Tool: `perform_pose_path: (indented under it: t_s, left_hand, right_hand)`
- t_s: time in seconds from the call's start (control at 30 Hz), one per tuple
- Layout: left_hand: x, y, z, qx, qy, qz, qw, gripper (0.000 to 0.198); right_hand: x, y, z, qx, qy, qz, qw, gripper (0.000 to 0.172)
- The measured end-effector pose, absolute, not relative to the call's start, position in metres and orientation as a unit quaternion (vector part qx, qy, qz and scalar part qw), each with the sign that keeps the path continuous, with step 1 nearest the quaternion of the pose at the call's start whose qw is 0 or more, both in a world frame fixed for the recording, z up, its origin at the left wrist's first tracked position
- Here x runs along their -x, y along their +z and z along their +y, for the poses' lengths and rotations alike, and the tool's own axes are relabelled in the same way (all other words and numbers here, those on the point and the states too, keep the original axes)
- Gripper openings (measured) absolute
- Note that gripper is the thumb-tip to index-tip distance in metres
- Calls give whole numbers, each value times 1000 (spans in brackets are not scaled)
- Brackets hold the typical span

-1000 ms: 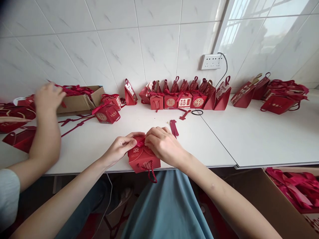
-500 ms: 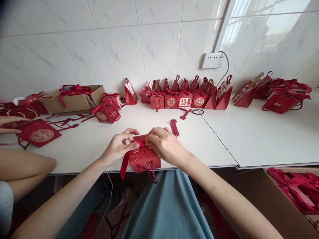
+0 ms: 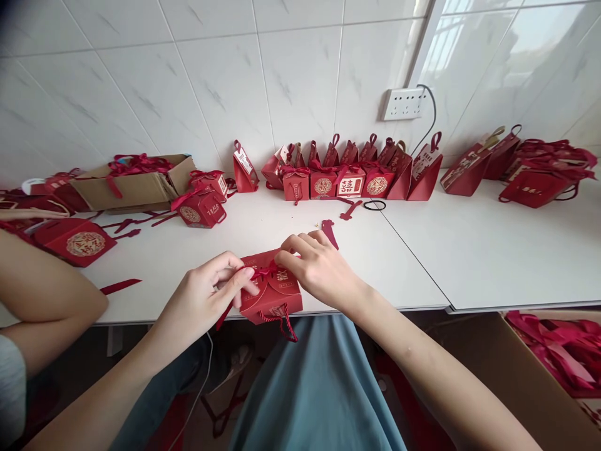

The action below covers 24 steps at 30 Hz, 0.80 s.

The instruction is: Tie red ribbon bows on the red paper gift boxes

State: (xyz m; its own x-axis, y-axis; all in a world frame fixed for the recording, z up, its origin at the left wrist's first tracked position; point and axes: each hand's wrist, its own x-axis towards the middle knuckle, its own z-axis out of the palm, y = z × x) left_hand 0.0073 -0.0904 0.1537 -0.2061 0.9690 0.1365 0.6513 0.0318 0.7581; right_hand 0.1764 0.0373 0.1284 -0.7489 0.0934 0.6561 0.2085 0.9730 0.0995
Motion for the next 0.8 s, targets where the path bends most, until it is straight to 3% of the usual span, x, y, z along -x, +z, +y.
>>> perform_pose_path:
  t_s: [0.33,0.47,0.63,0.8]
  left_hand:
    - [-2,130,-87,-625,390,669,98,19]
    - [-1,117,-82,-624,423,652,85,20]
    - [-1,116,-76,-633,425,644,64,20]
    - [0,116,-72,-627,430,645,70,26]
  right_hand:
    - [-189,124,40,48,-70,-943,323,34]
    - [-189,124,35,127,59,-937,320,19]
    - [-179,134,17,278,290,-879,257,40]
    - [-166,132,12,325,366,-839,236,38]
